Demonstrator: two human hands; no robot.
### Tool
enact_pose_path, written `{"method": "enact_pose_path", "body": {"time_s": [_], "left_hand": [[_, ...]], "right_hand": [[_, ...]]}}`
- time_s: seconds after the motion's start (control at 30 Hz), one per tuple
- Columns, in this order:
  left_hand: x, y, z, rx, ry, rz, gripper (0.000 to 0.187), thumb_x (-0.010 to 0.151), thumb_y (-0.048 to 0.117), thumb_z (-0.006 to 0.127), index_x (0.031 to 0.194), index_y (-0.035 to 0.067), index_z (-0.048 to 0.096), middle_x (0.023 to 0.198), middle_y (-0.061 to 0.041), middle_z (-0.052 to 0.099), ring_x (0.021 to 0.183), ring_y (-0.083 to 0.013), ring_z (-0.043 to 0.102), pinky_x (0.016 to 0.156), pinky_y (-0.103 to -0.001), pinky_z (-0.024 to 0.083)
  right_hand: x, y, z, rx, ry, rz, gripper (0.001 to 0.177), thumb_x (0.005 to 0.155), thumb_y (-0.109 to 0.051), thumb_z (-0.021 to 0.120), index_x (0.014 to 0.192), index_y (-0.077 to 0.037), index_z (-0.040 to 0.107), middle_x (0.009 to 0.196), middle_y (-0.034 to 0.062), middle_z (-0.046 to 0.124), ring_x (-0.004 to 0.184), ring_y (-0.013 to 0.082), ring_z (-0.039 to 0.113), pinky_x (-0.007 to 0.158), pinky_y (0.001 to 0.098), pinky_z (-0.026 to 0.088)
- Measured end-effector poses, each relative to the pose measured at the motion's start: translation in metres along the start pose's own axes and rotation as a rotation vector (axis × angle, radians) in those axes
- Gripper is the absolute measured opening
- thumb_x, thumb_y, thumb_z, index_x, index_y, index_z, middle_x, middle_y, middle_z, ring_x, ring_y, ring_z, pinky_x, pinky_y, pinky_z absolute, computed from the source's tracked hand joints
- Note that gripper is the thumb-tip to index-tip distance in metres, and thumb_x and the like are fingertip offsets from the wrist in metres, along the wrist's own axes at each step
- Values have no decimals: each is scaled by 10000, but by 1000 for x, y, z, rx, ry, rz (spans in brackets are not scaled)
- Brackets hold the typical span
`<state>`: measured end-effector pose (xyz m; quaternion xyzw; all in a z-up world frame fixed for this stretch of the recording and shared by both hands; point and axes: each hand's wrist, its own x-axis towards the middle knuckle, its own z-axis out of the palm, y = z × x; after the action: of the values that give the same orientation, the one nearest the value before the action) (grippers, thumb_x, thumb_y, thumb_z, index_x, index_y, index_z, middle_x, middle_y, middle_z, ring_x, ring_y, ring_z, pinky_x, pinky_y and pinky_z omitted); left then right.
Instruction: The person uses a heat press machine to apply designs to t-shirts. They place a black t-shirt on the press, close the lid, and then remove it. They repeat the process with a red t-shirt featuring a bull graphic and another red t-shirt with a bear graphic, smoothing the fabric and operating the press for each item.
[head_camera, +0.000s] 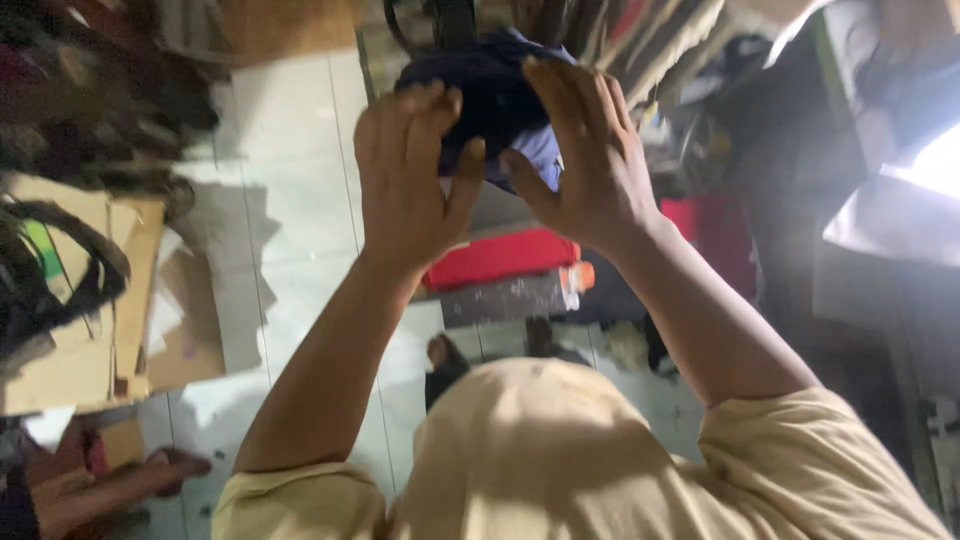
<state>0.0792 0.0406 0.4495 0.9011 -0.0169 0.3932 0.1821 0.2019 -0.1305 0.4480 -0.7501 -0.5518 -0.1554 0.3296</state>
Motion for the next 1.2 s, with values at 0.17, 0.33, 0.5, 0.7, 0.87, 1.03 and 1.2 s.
{"method": "enact_pose_path", "body": {"time_s": [0.17,0.33,0.5,0.7,0.87,1.03,1.2], "left_hand": [[-117,8,42,-77,-166,-164,229,1052,239,596,1186,57,626,1064,-129,595,975,-339,600,860,-469,460],[-204,4,85,-33,-394,-244,432,998,285,646,1364,72,565,915,-128,564,856,-359,607,786,-486,490],[-258,-6,144,201,-731,-322,464,873,295,753,1291,131,638,1025,-91,620,971,-303,674,707,-415,589],[-349,-40,236,346,-551,-223,269,804,187,781,1052,142,686,816,-54,571,688,-238,653,469,-337,531],[-318,-28,209,333,-574,-225,494,603,276,930,1021,153,697,817,-54,562,711,-248,666,493,-341,576],[-309,-29,206,269,-682,-278,391,703,213,901,1027,126,698,824,-61,580,720,-266,680,468,-382,574],[-304,-27,200,281,-719,-297,347,749,229,881,995,115,666,836,-66,559,756,-273,681,520,-360,589]], "right_hand": [[-102,-3,38,-22,-76,10,300,983,-126,711,1246,11,668,1098,172,588,959,375,615,809,484,519],[-195,20,115,-53,-214,54,316,890,-249,743,1161,-90,702,975,113,607,933,336,631,763,440,517],[-249,41,182,-142,-304,35,156,933,-194,593,1053,-103,634,918,72,536,826,308,560,682,414,484],[-285,55,235,-290,-380,2,123,920,-192,585,1005,-116,632,945,53,529,862,255,544,683,364,473],[-279,50,231,-355,-418,-26,71,943,-150,558,950,-112,618,917,48,500,849,259,520,685,378,426],[-278,58,232,-274,-456,-25,104,936,-173,554,977,-103,618,986,83,511,937,290,515,775,403,429],[-276,57,231,-327,-421,-60,71,892,-150,580,921,-102,622,974,100,494,902,303,502,774,411,420]]}}
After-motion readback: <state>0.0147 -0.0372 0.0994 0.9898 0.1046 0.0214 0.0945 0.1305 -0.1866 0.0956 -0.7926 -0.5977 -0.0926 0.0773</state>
